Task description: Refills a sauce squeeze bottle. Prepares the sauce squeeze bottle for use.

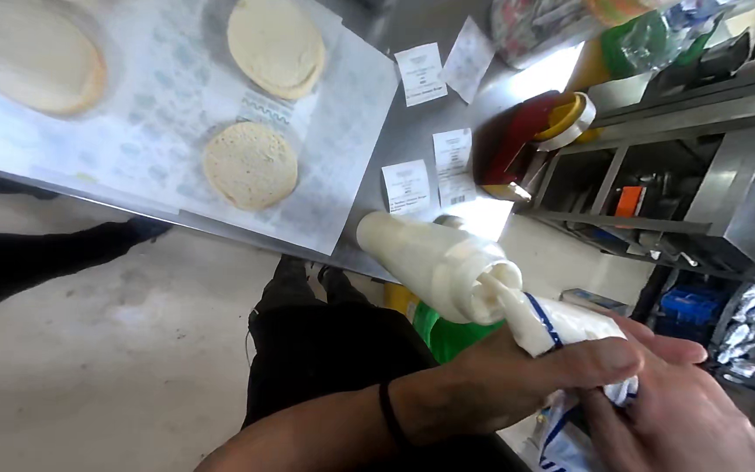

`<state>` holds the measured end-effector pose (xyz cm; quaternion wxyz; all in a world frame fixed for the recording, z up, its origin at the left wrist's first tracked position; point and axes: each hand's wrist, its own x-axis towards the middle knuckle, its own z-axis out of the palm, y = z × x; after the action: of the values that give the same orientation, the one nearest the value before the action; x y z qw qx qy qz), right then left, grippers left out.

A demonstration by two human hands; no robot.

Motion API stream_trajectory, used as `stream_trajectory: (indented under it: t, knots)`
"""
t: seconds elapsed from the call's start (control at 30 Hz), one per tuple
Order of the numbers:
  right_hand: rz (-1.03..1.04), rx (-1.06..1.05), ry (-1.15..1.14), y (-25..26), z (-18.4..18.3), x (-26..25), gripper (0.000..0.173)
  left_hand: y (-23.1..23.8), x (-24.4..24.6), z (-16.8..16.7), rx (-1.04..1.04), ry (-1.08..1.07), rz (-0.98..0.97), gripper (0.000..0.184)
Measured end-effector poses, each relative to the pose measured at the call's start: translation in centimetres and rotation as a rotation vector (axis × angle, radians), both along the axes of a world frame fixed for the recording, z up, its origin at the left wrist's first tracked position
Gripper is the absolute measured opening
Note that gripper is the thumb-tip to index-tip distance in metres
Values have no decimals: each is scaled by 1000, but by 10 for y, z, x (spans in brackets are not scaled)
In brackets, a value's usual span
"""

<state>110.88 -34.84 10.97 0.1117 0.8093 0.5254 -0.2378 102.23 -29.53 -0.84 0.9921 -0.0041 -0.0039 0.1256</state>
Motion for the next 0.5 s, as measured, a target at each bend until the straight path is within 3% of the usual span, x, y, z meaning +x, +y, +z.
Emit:
stream_trajectory:
  t: [0.17,0.33,0.37,0.5]
  knots:
    - [132,72,-135,0,-6,-4,31,2,-4,5,-58,41,-9,27]
    - [196,154,-235,-2,-15,-6,35,0,-6,6,-46,77,-20,50]
    - [213,175,-261,-3,-17,-5,36,-1,-9,8,-41,114,-27,53]
    - [220,195,-331,-4,-20,-8,38,-2,-32,34,136,438,23,33]
